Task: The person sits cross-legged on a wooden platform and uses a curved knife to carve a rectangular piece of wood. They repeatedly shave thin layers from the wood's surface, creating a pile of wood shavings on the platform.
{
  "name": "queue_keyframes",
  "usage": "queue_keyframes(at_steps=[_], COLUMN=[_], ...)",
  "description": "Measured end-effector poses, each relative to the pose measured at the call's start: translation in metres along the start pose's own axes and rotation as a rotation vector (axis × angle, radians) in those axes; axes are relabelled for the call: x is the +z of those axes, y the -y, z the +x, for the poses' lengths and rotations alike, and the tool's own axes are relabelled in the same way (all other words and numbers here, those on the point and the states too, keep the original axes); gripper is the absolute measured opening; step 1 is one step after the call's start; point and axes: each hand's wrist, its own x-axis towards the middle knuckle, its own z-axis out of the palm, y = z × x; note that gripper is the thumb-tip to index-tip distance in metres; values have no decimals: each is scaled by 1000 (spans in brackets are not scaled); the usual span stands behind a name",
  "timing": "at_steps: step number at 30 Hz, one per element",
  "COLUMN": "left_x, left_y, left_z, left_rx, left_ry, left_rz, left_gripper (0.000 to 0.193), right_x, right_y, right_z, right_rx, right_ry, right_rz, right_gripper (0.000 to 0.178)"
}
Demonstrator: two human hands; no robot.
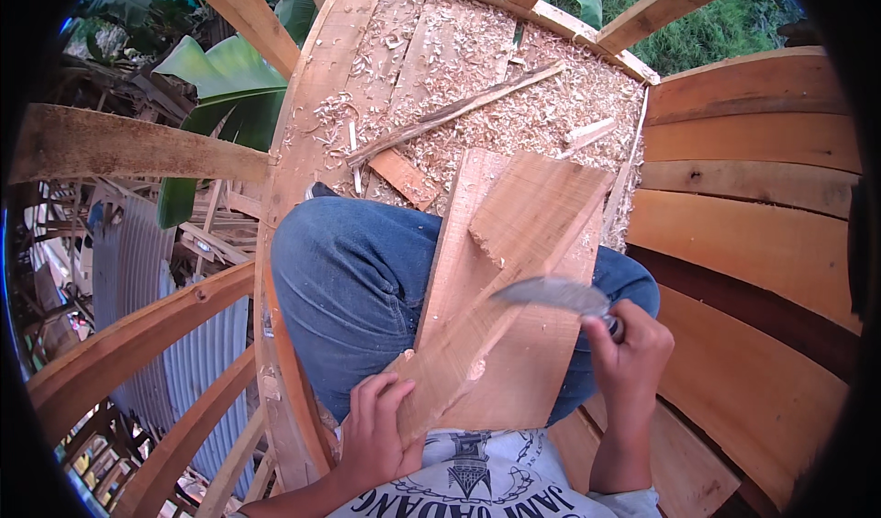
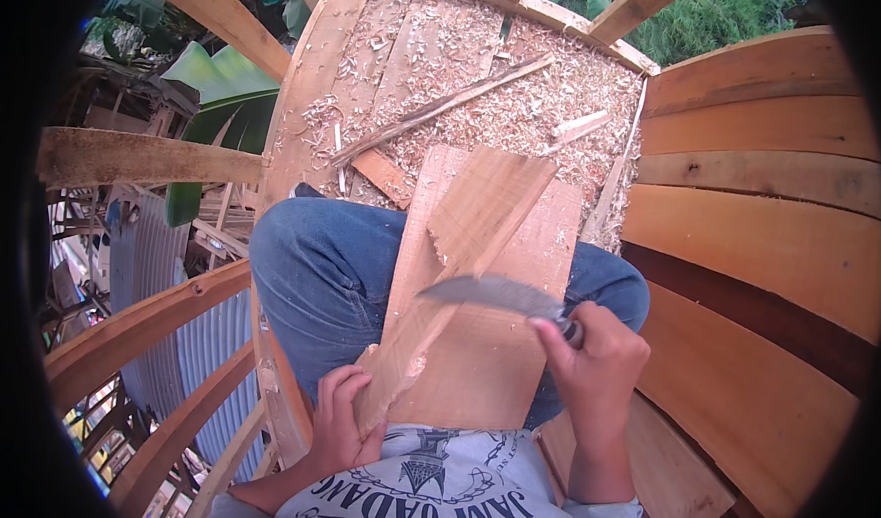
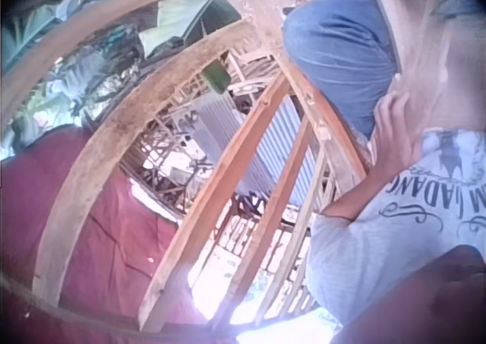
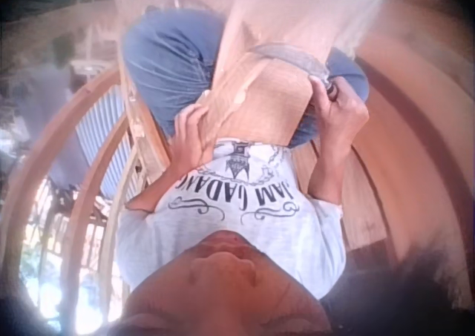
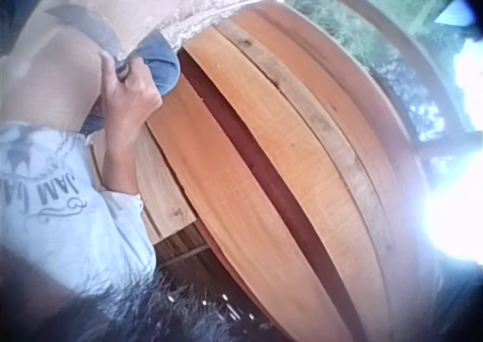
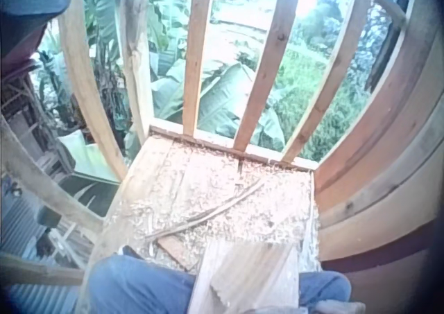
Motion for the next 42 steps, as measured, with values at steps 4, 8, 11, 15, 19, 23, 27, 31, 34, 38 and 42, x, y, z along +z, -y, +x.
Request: queue_keyframes(at_steps=[4,8,11,15,19,23,27,31,34,38,42], left_x=[-1,0,0,-2,-2,-1,-2,-2,-2,-1,0], left_y=[6,2,3,5,1,3,1,2,1,3,5], left_z=[-4,-2,-2,-2,-1,-2,-1,-2,-3,-3,-3], left_rx=[33,32,28,17,4,7,15,10,7,26,40], left_ry=[-1,-5,6,26,23,19,26,26,20,13,10], left_rz=[8,5,18,-19,-12,-23,2,-2,-11,-1,-12], left_gripper=[62,62,60,60,60,60,61,61,62,62,63], right_x=[-25,-34,-24,-32,-47,-45,-37,-35,-35,-42,-41], right_y=[-43,-32,13,27,31,34,31,28,21,22,34], right_z=[33,2,-23,-32,-26,-31,-38,-36,-34,-35,-46], right_rx=[334,155,31,99,-8,-86,-214,-212,-111,-53,-123], right_ry=[-110,101,473,784,840,897,694,573,434,458,536], right_rz=[-73,191,319,509,433,350,217,120,94,115,172], right_gripper=[40,32,26,23,30,35,33,29,28,28,26])
